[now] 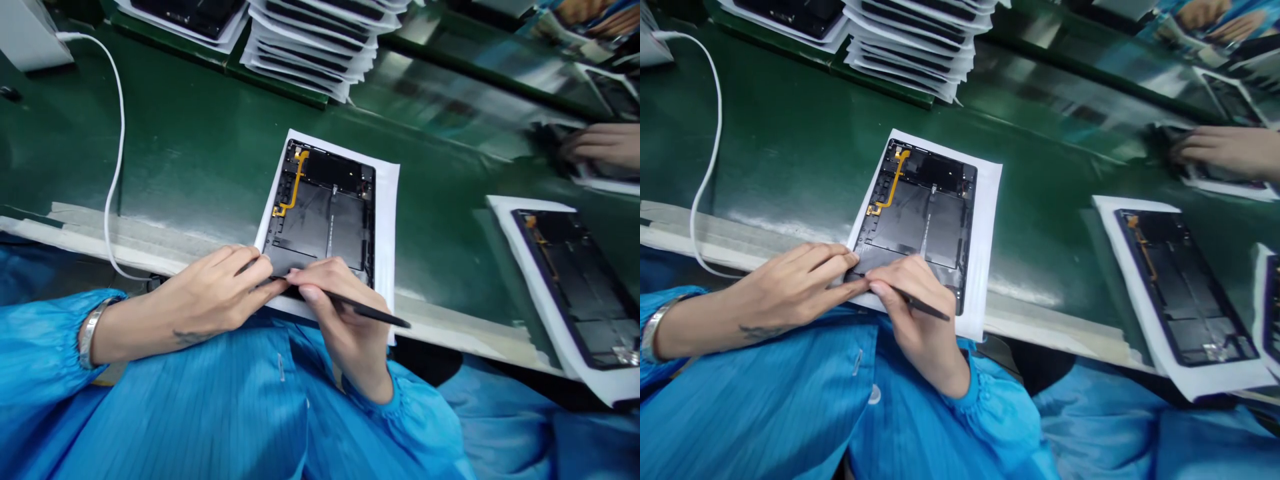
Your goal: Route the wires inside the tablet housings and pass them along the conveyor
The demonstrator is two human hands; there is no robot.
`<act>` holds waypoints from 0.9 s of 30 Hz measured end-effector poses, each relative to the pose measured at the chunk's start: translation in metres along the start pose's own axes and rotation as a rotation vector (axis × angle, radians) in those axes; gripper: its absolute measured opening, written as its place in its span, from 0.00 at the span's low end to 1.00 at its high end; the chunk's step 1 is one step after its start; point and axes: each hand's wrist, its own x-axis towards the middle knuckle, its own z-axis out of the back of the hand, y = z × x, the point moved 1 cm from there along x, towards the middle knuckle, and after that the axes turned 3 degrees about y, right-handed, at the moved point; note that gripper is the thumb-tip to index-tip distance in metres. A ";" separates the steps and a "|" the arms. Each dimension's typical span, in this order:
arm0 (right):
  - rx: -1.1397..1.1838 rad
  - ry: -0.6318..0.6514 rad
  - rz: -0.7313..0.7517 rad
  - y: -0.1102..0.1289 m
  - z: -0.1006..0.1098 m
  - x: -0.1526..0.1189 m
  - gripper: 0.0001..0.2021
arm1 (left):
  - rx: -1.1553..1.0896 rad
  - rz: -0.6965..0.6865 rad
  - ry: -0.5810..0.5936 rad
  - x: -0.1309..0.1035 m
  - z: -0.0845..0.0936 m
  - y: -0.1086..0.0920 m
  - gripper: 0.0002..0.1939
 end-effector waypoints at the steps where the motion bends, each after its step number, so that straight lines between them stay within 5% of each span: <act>1: 0.010 0.017 -0.005 0.000 -0.001 0.004 0.09 | -0.001 0.001 -0.003 0.000 0.000 0.000 0.16; 14: -0.019 0.113 0.009 0.003 -0.003 0.011 0.07 | -0.007 -0.002 -0.058 0.001 -0.004 0.000 0.12; 20: -0.035 0.161 0.040 0.004 -0.001 0.015 0.06 | -0.163 -0.066 -0.265 -0.017 -0.014 0.012 0.09; 27: -0.052 0.220 0.020 0.002 0.014 0.009 0.05 | -0.142 -0.010 -0.181 -0.014 -0.013 0.009 0.11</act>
